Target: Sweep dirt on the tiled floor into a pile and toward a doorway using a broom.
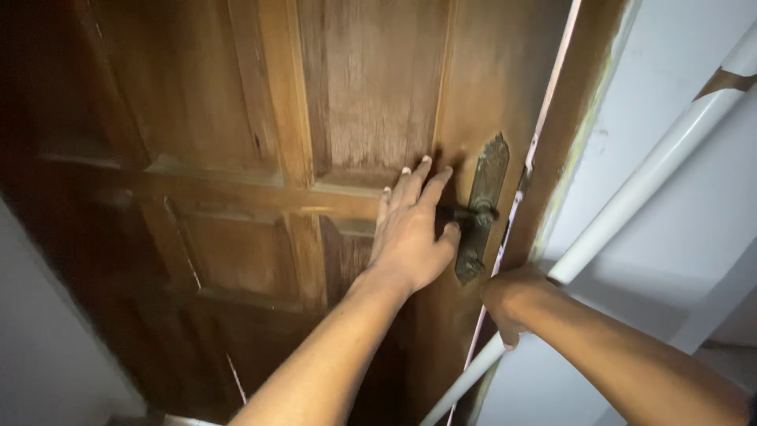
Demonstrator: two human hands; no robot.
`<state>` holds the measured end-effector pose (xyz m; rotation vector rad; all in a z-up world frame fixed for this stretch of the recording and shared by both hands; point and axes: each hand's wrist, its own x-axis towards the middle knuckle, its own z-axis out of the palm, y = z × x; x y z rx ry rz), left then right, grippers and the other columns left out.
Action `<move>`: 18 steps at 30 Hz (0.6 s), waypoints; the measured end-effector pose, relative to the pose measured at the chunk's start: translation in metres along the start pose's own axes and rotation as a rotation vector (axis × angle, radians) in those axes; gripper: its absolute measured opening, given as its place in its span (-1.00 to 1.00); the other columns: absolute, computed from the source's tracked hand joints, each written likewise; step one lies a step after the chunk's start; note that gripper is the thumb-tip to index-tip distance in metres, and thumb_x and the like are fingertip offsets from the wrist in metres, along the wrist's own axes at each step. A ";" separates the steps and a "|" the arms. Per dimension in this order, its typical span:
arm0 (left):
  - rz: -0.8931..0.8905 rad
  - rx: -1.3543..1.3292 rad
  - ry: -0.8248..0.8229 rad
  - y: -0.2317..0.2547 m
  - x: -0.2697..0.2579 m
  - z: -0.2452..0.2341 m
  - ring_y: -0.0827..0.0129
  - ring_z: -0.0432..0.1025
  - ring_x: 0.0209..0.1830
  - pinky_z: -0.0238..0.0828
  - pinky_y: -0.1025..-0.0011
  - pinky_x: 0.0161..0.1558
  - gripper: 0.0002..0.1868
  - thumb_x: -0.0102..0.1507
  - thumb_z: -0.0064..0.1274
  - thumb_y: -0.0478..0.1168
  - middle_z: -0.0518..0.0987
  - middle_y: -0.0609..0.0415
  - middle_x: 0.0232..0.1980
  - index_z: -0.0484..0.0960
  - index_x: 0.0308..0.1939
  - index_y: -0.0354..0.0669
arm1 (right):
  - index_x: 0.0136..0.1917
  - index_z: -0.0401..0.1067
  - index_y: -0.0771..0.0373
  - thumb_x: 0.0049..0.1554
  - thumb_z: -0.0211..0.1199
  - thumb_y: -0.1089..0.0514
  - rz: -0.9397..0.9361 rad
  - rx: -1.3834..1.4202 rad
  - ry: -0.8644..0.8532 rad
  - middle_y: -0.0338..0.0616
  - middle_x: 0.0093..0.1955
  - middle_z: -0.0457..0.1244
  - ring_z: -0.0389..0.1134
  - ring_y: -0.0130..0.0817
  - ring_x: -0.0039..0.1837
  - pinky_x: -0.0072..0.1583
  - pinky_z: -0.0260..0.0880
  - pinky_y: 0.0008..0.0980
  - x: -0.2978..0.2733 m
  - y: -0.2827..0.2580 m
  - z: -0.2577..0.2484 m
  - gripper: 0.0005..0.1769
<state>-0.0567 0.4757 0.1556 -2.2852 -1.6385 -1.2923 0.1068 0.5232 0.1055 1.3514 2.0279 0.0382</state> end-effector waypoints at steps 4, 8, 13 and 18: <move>-0.017 0.049 -0.085 -0.011 0.016 0.006 0.03 -0.15 0.62 -0.39 0.01 0.53 -0.11 0.12 0.17 -0.18 0.03 -0.06 0.60 0.15 0.52 -0.06 | 0.06 0.60 0.16 -0.10 0.62 -0.04 0.056 -0.039 0.027 -0.10 -0.02 0.45 0.48 -0.10 0.09 0.15 0.49 -0.11 -0.011 -0.001 -0.023 -0.50; -0.022 0.039 -0.127 -0.019 0.024 0.013 0.08 -0.12 0.62 -0.35 0.05 0.53 -0.14 0.12 0.16 -0.16 0.10 -0.05 0.58 0.20 0.50 -0.05 | 0.04 0.60 0.16 -0.10 0.62 -0.04 0.060 -0.030 0.019 -0.11 -0.03 0.45 0.48 -0.12 0.07 0.14 0.50 -0.12 -0.003 0.000 -0.030 -0.52; 0.029 0.016 -0.152 -0.036 0.028 0.034 0.03 0.09 0.53 -0.14 0.15 0.51 -0.24 0.15 0.13 -0.16 0.29 -0.10 0.48 0.31 0.44 -0.14 | 0.00 0.62 0.16 -0.11 0.62 -0.03 0.060 -0.015 -0.022 -0.13 -0.07 0.45 0.49 -0.17 0.03 0.12 0.50 -0.16 0.004 0.004 -0.028 -0.56; 0.035 -0.024 -0.149 -0.045 0.024 0.049 -0.03 0.16 0.47 -0.04 0.16 0.47 -0.29 0.16 0.12 -0.16 0.35 -0.13 0.42 0.36 0.41 -0.16 | -0.03 0.62 0.16 -0.11 0.61 -0.02 0.066 -0.008 -0.049 -0.14 -0.10 0.45 0.49 -0.20 0.00 0.10 0.51 -0.18 0.011 0.013 -0.024 -0.59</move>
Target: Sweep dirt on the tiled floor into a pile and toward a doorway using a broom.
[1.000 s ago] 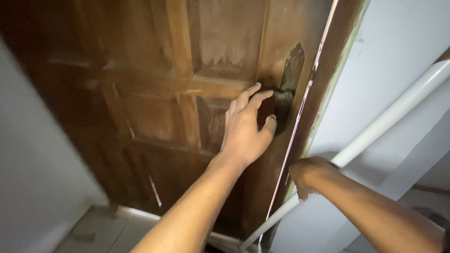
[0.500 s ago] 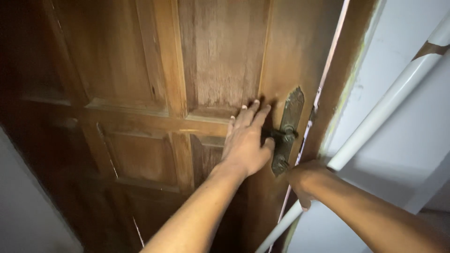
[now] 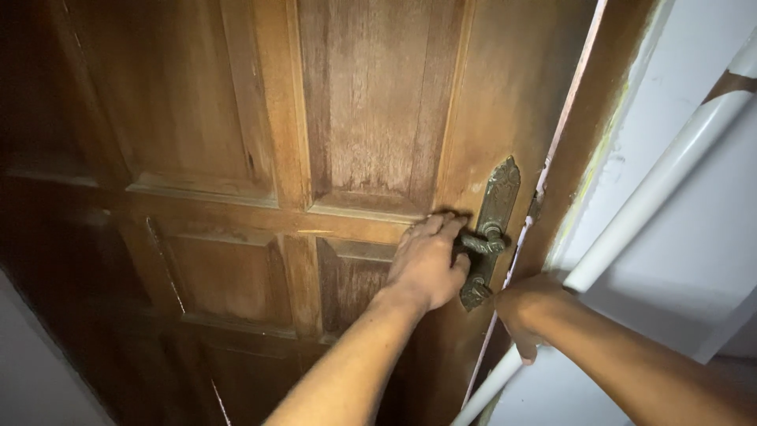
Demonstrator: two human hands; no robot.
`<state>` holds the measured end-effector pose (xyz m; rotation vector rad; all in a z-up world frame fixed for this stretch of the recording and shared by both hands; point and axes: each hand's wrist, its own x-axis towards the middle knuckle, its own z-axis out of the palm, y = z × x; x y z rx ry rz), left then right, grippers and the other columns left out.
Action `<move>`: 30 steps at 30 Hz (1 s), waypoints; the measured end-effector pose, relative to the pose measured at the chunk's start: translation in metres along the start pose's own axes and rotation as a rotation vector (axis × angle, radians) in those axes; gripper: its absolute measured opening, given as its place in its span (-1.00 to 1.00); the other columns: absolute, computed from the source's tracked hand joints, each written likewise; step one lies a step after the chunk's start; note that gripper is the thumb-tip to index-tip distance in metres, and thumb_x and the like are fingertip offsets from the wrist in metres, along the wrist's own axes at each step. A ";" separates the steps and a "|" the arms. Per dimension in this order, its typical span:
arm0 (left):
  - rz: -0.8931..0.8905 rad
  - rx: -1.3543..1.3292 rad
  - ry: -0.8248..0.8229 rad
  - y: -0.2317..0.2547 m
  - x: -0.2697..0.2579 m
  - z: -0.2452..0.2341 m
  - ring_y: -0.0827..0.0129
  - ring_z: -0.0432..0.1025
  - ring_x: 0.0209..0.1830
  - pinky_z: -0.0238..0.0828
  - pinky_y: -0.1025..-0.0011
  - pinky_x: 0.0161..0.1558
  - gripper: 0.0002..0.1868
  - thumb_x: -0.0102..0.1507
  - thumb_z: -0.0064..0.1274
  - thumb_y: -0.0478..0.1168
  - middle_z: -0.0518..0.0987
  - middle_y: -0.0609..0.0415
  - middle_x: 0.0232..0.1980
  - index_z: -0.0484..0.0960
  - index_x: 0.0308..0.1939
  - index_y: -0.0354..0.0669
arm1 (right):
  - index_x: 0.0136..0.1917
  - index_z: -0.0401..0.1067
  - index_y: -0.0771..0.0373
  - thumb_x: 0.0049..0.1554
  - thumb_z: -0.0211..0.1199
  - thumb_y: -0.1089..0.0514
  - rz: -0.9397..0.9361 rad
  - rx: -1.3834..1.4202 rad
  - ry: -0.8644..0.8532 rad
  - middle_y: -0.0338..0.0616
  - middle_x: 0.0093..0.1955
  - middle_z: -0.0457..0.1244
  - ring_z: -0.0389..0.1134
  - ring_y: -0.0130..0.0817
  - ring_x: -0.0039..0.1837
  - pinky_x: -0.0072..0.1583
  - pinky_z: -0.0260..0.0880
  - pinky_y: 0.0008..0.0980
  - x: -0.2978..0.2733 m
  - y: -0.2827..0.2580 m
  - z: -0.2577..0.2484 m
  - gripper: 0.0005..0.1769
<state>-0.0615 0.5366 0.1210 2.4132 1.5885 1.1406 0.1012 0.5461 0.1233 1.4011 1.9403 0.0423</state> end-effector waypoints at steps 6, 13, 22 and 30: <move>-0.065 0.011 -0.073 -0.007 -0.002 0.006 -0.02 0.17 0.44 -0.03 0.15 0.46 -0.32 0.17 0.10 -0.16 0.37 -0.11 0.39 0.39 0.40 -0.11 | -0.06 0.64 0.16 -0.12 0.61 -0.01 -0.012 0.018 -0.036 -0.16 -0.14 0.45 0.49 -0.25 -0.03 0.09 0.51 -0.22 0.012 0.002 0.002 -0.62; -0.075 0.016 -0.087 -0.005 0.009 0.013 -0.02 0.21 0.37 0.03 0.15 0.40 -0.40 0.21 0.08 -0.08 0.42 -0.05 0.33 0.44 0.34 -0.04 | -0.10 0.65 0.13 -0.12 0.59 -0.02 -0.047 0.022 -0.060 -0.23 -0.17 0.46 0.50 -0.32 -0.05 0.09 0.50 -0.26 0.018 -0.001 0.001 -0.66; -0.164 -0.051 -0.104 -0.010 0.007 0.023 -0.10 0.32 0.19 0.20 0.08 0.27 -0.65 0.38 -0.11 0.00 0.49 -0.13 0.17 0.51 0.12 -0.12 | -0.13 0.67 0.20 -0.13 0.57 -0.02 -0.071 0.035 -0.051 -0.19 -0.17 0.47 0.51 -0.25 -0.05 0.06 0.51 -0.22 0.036 0.001 0.000 -0.65; -0.154 -0.117 -0.058 -0.019 0.004 0.038 -0.14 0.31 0.20 0.19 0.04 0.25 -0.63 0.39 -0.14 -0.01 0.46 -0.19 0.18 0.48 0.10 -0.19 | -0.12 0.66 0.17 -0.13 0.57 -0.02 -0.101 0.055 -0.032 -0.18 -0.16 0.46 0.50 -0.23 -0.04 0.07 0.50 -0.20 0.054 -0.002 0.007 -0.66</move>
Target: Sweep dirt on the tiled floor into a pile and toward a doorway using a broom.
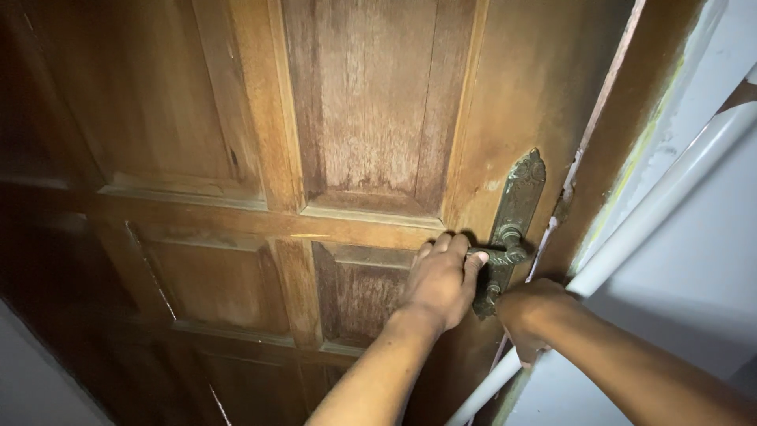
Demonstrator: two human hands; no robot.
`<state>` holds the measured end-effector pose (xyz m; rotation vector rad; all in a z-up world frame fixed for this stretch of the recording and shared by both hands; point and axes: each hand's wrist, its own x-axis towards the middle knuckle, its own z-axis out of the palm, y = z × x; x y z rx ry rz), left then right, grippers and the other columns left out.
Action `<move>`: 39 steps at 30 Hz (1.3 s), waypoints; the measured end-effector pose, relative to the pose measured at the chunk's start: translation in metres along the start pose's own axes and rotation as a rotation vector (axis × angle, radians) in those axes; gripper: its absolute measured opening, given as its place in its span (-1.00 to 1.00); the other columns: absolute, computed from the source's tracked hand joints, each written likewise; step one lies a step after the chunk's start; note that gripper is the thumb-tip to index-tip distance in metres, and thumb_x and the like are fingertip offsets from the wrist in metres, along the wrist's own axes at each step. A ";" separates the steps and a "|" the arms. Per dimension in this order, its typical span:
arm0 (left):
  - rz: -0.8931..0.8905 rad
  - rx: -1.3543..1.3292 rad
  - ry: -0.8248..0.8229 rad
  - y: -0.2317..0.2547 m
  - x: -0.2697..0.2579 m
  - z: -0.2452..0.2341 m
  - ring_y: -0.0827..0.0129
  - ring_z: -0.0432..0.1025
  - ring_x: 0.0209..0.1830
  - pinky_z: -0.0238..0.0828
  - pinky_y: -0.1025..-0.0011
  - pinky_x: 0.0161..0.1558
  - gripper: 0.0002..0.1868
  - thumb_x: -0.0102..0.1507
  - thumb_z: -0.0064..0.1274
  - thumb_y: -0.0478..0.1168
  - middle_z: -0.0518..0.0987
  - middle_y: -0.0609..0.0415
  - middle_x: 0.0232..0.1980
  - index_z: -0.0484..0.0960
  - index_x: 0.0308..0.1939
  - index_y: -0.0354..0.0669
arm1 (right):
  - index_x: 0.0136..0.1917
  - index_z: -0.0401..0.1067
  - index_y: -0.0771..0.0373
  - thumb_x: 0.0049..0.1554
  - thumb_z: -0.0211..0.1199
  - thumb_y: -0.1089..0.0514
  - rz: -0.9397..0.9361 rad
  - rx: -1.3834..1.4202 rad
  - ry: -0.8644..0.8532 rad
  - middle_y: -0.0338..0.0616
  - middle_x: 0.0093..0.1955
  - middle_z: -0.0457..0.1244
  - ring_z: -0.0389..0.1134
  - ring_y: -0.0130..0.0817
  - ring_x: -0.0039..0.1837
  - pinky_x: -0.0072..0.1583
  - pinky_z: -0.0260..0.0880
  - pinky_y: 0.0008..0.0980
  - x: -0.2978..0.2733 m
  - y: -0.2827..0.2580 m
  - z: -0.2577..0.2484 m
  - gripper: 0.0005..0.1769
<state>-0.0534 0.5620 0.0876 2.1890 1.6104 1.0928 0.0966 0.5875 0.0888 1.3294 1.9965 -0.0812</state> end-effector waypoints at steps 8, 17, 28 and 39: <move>0.006 -0.013 0.013 -0.005 -0.002 0.007 -0.19 0.33 0.17 0.22 0.02 0.22 -0.62 0.38 -0.13 -0.02 0.47 -0.21 0.19 0.47 0.14 -0.20 | -0.11 0.66 0.14 -0.13 0.57 -0.01 -0.021 0.027 0.013 -0.16 -0.15 0.45 0.49 -0.20 -0.03 0.08 0.49 -0.18 0.009 0.006 0.018 -0.67; -0.052 0.004 -0.010 -0.004 0.001 0.010 -0.09 0.29 0.22 0.15 0.06 0.25 -0.55 0.39 -0.20 -0.01 0.41 -0.17 0.26 0.39 0.26 -0.20 | -0.10 0.66 0.10 -0.12 0.57 -0.01 -0.036 0.060 0.019 -0.15 -0.13 0.44 0.48 -0.17 -0.01 0.10 0.48 -0.15 0.000 0.014 0.047 -0.68; -0.069 0.052 0.034 -0.002 -0.002 0.011 -0.19 0.28 0.25 0.18 0.02 0.27 -0.55 0.39 -0.18 0.05 0.41 -0.21 0.28 0.44 0.20 -0.18 | -0.11 0.63 0.09 -0.09 0.54 -0.03 -0.120 0.031 0.006 -0.19 -0.12 0.44 0.47 -0.17 0.00 0.07 0.46 -0.14 -0.008 0.016 0.068 -0.71; -0.081 0.153 0.141 0.001 -0.001 0.022 -0.16 0.24 0.27 0.12 0.01 0.30 -0.58 0.39 -0.16 0.03 0.39 -0.17 0.30 0.45 0.18 -0.16 | -0.06 0.61 0.06 -0.08 0.54 -0.03 -0.124 0.034 -0.009 -0.24 -0.11 0.43 0.48 -0.19 0.00 0.06 0.48 -0.15 -0.003 0.026 0.091 -0.68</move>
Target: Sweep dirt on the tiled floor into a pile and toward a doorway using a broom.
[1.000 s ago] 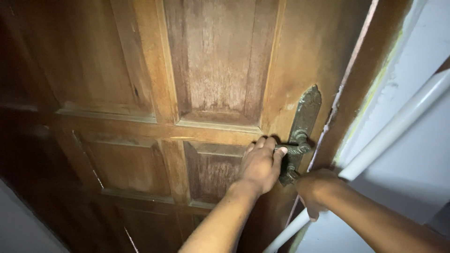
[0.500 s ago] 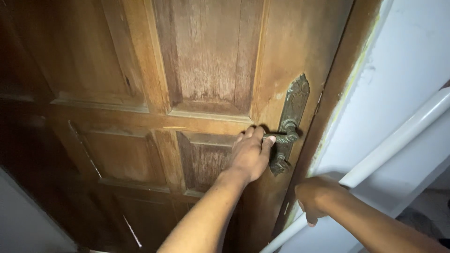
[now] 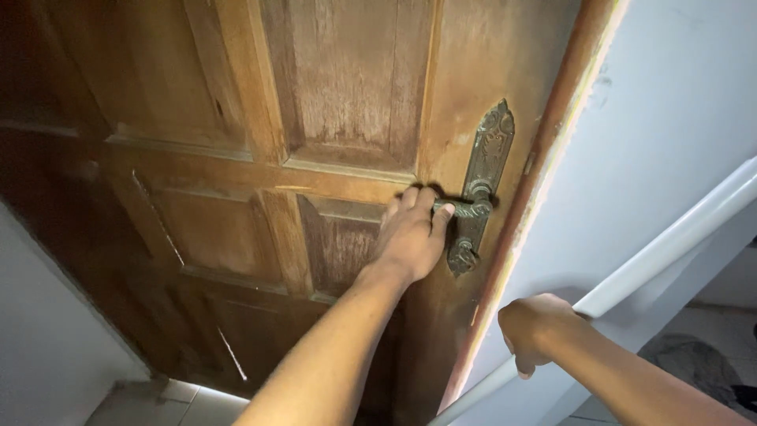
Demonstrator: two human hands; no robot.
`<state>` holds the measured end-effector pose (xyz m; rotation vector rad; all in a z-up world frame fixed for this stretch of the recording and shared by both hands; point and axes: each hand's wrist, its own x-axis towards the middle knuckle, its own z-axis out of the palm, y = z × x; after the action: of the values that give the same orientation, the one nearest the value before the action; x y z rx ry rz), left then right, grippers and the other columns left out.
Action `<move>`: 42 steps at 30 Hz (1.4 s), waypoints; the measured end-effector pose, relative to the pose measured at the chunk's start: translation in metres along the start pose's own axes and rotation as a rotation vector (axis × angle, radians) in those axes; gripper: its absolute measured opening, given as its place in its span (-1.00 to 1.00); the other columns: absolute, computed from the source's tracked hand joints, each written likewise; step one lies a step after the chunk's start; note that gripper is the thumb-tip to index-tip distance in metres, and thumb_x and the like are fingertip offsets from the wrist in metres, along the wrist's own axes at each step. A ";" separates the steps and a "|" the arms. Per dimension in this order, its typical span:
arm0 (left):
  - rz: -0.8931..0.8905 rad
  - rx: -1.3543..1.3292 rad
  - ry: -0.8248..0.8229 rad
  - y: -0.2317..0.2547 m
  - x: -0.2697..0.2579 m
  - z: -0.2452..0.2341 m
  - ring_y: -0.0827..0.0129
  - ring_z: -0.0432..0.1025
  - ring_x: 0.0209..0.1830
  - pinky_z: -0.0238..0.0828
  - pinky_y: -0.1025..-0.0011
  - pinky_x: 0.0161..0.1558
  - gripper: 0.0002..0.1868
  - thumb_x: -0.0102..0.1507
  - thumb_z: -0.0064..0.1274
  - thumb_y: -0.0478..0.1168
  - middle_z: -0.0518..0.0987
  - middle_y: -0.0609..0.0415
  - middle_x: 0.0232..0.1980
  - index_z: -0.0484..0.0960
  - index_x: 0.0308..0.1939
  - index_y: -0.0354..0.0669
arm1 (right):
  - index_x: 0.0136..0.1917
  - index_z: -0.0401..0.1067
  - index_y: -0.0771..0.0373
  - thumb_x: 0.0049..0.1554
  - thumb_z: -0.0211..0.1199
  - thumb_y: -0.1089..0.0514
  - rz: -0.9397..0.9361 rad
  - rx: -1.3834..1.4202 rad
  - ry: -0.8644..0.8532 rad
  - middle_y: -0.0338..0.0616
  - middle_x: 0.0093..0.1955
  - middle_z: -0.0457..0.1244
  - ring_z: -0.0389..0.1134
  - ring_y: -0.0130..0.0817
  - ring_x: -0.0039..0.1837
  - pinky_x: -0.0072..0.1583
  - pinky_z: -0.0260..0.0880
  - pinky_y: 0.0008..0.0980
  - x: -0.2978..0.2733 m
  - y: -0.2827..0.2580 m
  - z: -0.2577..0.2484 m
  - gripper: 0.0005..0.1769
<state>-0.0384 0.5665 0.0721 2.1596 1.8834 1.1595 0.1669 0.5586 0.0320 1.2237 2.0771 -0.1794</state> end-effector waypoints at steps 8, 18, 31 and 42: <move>-0.036 0.095 0.046 0.019 -0.003 -0.004 -0.16 -0.25 0.61 -0.39 -0.02 0.51 -0.45 0.42 -0.25 -0.04 0.02 -0.10 0.59 0.20 0.50 -0.03 | -0.02 0.62 0.03 -0.07 0.57 -0.03 0.035 0.059 0.004 -0.27 -0.10 0.42 0.45 -0.18 0.02 0.09 0.49 -0.15 -0.003 0.011 0.026 -0.65; -0.119 0.190 -0.056 0.042 -0.029 0.005 -0.08 -0.55 0.66 -0.53 0.09 0.56 -0.23 0.43 -0.28 -0.06 -0.49 0.01 0.68 -0.32 0.61 -0.07 | -0.01 0.65 0.00 -0.05 0.57 -0.02 0.059 0.135 0.056 -0.19 -0.06 0.43 0.47 -0.18 0.08 0.12 0.46 -0.18 -0.033 0.017 0.048 -0.68; -0.213 0.283 -0.149 0.051 -0.033 -0.008 0.07 -0.44 0.67 -0.54 0.01 0.56 -0.21 0.41 -0.24 -0.01 -0.39 0.16 0.70 -0.28 0.62 0.06 | -0.01 0.68 -0.04 -0.08 0.56 -0.01 -0.001 0.115 0.075 -0.24 -0.03 0.45 0.48 -0.23 0.11 0.15 0.48 -0.22 -0.048 0.021 0.071 -0.67; -0.152 0.252 -0.263 0.050 -0.043 -0.031 0.15 -0.49 0.68 -0.67 -0.08 0.54 -0.23 0.41 -0.28 0.00 -0.42 0.24 0.68 -0.30 0.61 0.14 | 0.02 0.65 -0.03 -0.03 0.52 -0.01 0.072 0.177 0.010 -0.18 -0.02 0.44 0.49 -0.20 0.11 0.18 0.48 -0.22 -0.051 -0.009 0.079 -0.69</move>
<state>-0.0129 0.5035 0.0980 2.1105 2.1186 0.6054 0.2149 0.4823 0.0033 1.4049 2.0572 -0.3303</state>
